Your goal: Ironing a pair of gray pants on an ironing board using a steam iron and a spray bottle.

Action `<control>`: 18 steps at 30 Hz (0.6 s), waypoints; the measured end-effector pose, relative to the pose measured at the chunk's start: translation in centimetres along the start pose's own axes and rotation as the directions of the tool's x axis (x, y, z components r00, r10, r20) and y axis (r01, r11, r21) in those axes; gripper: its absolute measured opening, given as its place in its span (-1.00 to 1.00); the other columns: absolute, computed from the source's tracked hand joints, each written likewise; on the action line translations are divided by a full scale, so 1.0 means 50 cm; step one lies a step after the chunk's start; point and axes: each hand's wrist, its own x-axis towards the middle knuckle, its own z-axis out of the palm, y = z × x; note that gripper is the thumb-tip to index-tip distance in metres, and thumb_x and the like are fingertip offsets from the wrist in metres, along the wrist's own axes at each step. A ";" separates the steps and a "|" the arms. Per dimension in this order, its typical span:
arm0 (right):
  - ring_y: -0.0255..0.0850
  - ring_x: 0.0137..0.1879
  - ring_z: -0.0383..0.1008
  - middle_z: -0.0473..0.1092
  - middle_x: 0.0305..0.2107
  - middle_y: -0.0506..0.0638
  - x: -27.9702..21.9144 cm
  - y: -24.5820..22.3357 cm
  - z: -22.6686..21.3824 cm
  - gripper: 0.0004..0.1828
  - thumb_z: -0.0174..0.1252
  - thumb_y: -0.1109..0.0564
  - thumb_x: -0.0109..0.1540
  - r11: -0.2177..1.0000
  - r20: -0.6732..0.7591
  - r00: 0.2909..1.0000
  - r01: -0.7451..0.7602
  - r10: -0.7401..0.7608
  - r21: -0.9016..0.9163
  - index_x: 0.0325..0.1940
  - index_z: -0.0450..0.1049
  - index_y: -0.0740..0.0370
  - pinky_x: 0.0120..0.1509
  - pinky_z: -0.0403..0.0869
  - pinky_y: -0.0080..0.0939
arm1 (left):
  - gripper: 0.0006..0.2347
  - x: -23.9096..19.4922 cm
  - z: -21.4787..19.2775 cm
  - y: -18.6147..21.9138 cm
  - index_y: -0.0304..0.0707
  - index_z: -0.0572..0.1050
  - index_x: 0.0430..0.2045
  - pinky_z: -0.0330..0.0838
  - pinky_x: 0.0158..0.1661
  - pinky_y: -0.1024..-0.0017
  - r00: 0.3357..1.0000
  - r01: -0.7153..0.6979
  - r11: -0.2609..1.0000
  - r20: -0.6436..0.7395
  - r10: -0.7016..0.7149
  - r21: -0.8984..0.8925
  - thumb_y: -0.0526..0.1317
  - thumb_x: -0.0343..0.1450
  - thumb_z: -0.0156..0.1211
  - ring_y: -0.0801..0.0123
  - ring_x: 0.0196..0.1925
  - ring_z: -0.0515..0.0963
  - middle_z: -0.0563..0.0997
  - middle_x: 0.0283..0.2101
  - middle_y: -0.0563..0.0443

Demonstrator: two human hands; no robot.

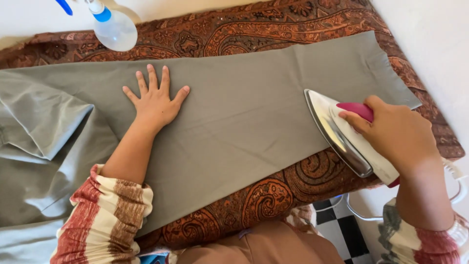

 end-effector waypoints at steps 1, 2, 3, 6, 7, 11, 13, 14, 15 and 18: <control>-0.06 -0.47 0.63 0.60 -0.41 0.00 0.008 -0.002 0.000 -0.30 -0.23 -0.53 0.41 1.000 0.003 1.000 -0.001 0.001 -0.001 -0.02 0.48 0.07 -0.37 0.54 -0.20 | -0.19 0.001 0.004 -0.002 -0.16 -0.06 0.50 -0.56 0.22 -0.54 1.000 -0.001 1.000 0.003 0.001 0.000 0.37 0.42 -0.28 -0.30 0.55 -0.34 -0.20 0.56 -0.31; -0.09 -0.49 0.61 0.59 -0.45 0.00 0.015 -0.003 0.000 -0.27 -0.25 -0.56 0.40 1.000 0.030 1.000 0.005 -0.005 0.017 -0.03 0.48 0.08 -0.35 0.53 -0.22 | -0.20 0.002 0.007 -0.003 -0.18 -0.07 0.50 -0.56 0.22 -0.54 1.000 -0.004 1.000 0.013 0.004 0.007 0.36 0.43 -0.29 -0.31 0.54 -0.36 -0.21 0.56 -0.32; -0.12 -0.50 0.59 0.58 -0.48 0.01 0.026 -0.005 -0.001 -0.24 -0.27 -0.58 0.39 0.999 0.050 0.999 0.010 -0.011 0.036 -0.04 0.48 0.09 -0.33 0.51 -0.24 | -0.20 0.007 0.006 -0.004 -0.19 -0.09 0.50 -0.57 0.22 -0.54 1.000 -0.007 1.000 0.016 0.007 0.015 0.35 0.44 -0.30 -0.33 0.54 -0.37 -0.23 0.56 -0.34; -0.25 -0.54 0.41 0.46 -0.54 -0.05 0.111 -0.043 0.010 -0.26 -0.24 -0.53 0.44 0.990 -0.003 0.997 0.074 -0.074 0.117 -0.09 0.47 0.16 -0.44 0.41 -0.36 | -0.22 0.006 0.002 -0.003 -0.25 -0.07 0.49 -0.58 0.20 -0.56 0.999 -0.031 0.999 0.021 0.031 0.017 0.33 0.46 -0.32 -0.40 0.52 -0.37 -0.21 0.55 -0.42; -0.25 -0.54 0.41 0.46 -0.54 -0.05 0.136 -0.064 0.005 -0.26 -0.24 -0.53 0.44 0.990 -0.006 0.997 0.074 -0.074 0.118 -0.09 0.47 0.16 -0.44 0.41 -0.36 | -0.22 0.005 0.001 -0.002 -0.25 -0.07 0.49 -0.58 0.20 -0.56 0.999 -0.031 0.999 0.018 0.031 0.018 0.33 0.46 -0.32 -0.40 0.52 -0.37 -0.21 0.55 -0.42; -0.05 -0.48 0.49 0.48 -0.53 0.07 0.249 -0.135 0.007 -0.24 -0.01 -0.53 0.44 0.981 -0.296 0.949 0.150 -0.108 0.122 -0.19 0.52 0.25 -0.35 0.44 -0.11 | -0.20 0.001 -0.004 0.000 -0.21 -0.07 0.49 -0.54 0.23 -0.53 1.000 -0.012 1.000 0.023 0.011 0.012 0.35 0.44 -0.30 -0.35 0.54 -0.33 -0.20 0.56 -0.35; 0.00 -0.47 0.52 0.48 -0.52 0.10 0.299 -0.155 0.020 -0.25 0.07 -0.51 0.43 0.977 -0.384 0.914 0.184 -0.130 0.106 -0.21 0.52 0.28 -0.34 0.47 -0.04 | -0.21 -0.004 -0.006 0.000 -0.20 -0.06 0.49 -0.54 0.25 -0.51 1.000 -0.004 1.000 0.026 0.004 0.004 0.35 0.44 -0.30 -0.33 0.54 -0.33 -0.20 0.56 -0.32; 0.04 -0.46 0.53 0.50 -0.50 0.12 0.318 -0.160 0.025 -0.26 0.10 -0.51 0.40 0.980 -0.376 0.922 0.157 -0.099 0.126 -0.22 0.53 0.28 -0.34 0.46 -0.02 | -0.21 -0.007 -0.006 0.000 -0.18 -0.05 0.49 -0.53 0.25 -0.50 1.000 0.000 1.000 0.014 0.000 0.006 0.35 0.44 -0.29 -0.29 0.55 -0.32 -0.18 0.56 -0.30; 0.08 -0.44 0.54 0.51 -0.48 0.14 0.338 -0.163 0.029 -0.27 0.14 -0.51 0.38 0.981 -0.367 0.928 0.125 -0.063 0.147 -0.23 0.53 0.27 -0.34 0.45 0.01 | -0.22 -0.006 -0.007 0.002 -0.16 -0.04 0.49 -0.53 0.26 -0.48 1.000 -0.001 1.000 0.001 0.001 0.009 0.35 0.43 -0.29 -0.25 0.56 -0.30 -0.17 0.56 -0.27; -0.27 -0.71 0.34 0.44 -0.66 -0.02 0.347 -0.140 0.027 -0.17 -0.02 -0.59 0.44 0.993 -0.273 0.961 0.081 -0.054 0.090 -0.13 0.54 0.27 -0.65 0.34 -0.33 | -0.22 -0.006 -0.005 0.000 -0.16 -0.03 0.49 -0.53 0.26 -0.48 1.000 -0.004 1.000 -0.006 0.004 0.001 0.35 0.43 -0.28 -0.24 0.56 -0.30 -0.16 0.56 -0.29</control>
